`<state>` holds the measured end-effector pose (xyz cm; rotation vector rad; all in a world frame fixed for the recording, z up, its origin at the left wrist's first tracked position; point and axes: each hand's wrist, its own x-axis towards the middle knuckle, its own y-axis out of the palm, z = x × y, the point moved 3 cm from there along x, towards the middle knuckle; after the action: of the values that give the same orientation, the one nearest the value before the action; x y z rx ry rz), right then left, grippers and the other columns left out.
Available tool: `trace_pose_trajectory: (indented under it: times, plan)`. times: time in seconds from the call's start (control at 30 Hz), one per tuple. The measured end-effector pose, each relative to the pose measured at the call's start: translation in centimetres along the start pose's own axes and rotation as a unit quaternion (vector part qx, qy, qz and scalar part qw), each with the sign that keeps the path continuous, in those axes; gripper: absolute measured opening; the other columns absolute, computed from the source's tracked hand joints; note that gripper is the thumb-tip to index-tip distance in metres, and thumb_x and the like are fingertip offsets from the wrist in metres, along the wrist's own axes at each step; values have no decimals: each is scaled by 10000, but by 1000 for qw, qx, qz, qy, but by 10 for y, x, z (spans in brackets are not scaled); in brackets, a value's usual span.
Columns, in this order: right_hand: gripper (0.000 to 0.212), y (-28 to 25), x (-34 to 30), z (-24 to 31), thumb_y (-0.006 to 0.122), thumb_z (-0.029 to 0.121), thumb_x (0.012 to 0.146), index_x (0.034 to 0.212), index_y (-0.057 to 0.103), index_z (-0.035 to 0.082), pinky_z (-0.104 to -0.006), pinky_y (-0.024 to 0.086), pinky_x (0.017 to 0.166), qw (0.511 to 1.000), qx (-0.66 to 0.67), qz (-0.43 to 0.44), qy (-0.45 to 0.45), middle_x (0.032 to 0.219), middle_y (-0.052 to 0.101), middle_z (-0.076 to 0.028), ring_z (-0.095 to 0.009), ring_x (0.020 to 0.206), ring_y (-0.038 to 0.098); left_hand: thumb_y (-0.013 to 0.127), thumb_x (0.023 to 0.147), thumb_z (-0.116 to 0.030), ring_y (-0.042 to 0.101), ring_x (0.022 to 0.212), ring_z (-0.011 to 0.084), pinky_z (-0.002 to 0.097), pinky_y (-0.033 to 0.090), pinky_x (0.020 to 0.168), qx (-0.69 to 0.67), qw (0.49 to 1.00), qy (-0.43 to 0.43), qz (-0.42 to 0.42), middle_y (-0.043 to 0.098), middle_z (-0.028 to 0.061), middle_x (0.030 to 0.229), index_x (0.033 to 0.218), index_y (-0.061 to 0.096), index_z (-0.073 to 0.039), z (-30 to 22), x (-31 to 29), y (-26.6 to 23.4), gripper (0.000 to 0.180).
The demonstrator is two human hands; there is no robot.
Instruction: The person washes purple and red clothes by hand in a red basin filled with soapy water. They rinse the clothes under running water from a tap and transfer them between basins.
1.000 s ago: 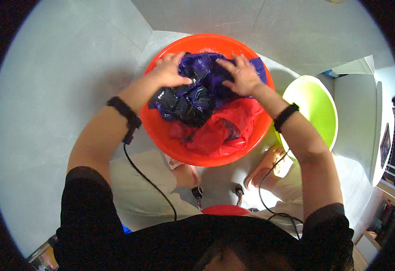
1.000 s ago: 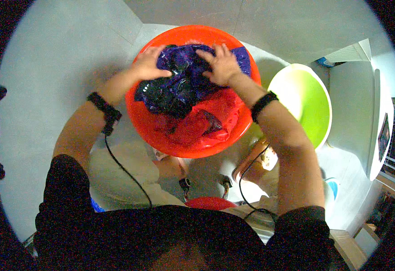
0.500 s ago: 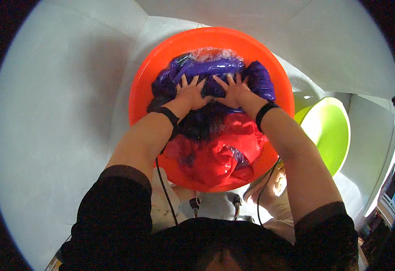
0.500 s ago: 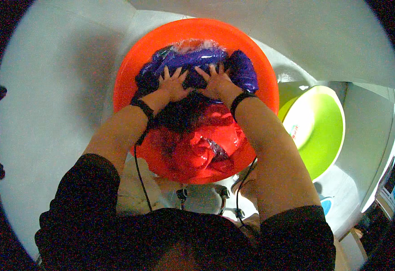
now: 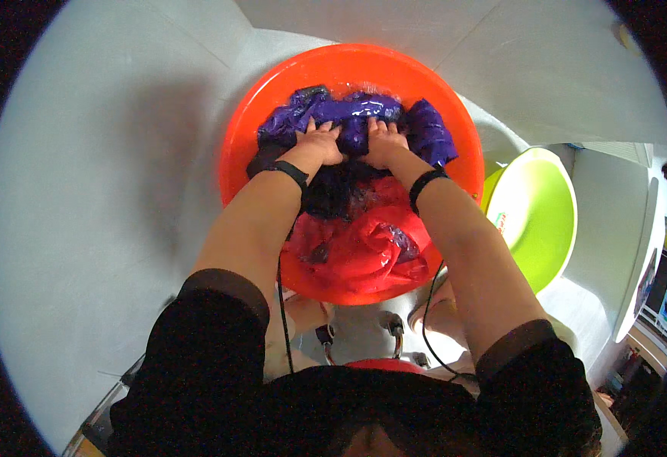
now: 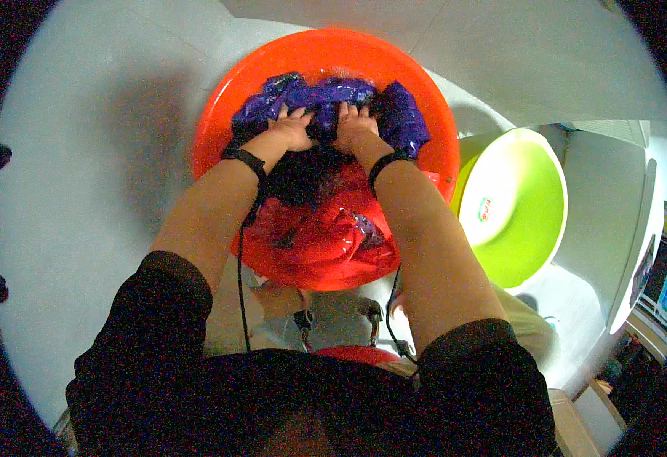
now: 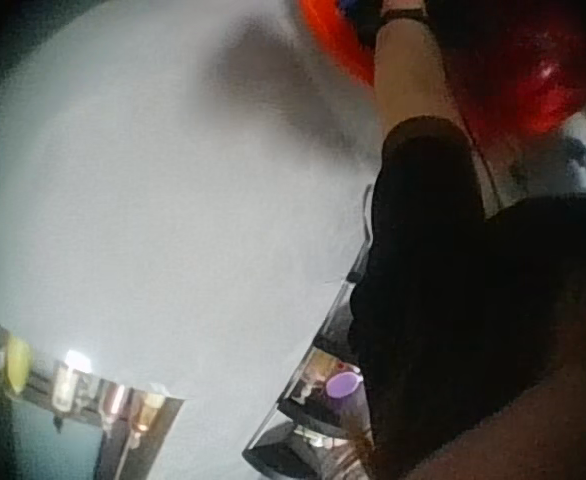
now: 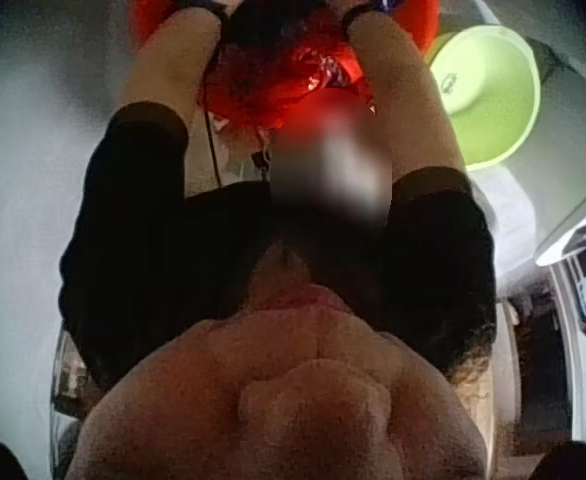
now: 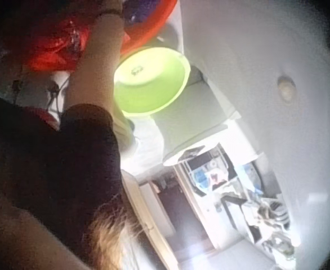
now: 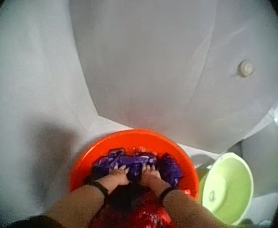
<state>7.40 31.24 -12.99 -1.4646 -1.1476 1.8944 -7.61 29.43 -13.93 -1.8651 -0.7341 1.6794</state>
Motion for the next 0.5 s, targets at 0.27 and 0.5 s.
trace_pose_trajectory:
  times: [0.27, 0.5]
  plan:
    - [417, -82, -109, -27, 708, 190, 727, 1100, 640, 16, -393, 513, 838, 949, 281, -135, -44, 937, 693, -196, -310, 890, 677, 859, 602, -397, 340, 1373, 322, 390, 298, 1125, -139, 980, 141, -13, 328, 207, 1492, 1497, 193, -54, 9, -92, -97, 1168]
    - [385, -283, -238, -1, 706, 170, 826, 1159, 614, 0, -288, 506, 860, 820, 377, -303, -306, 1002, 694, -78, -148, 903, 640, 915, 493, -406, 217, 1421, 347, 390, 195, 1162, -232, 927, 220, -195, 249, 240, 1516, 1519, 75, -85, 11, -188, -183, 1365]
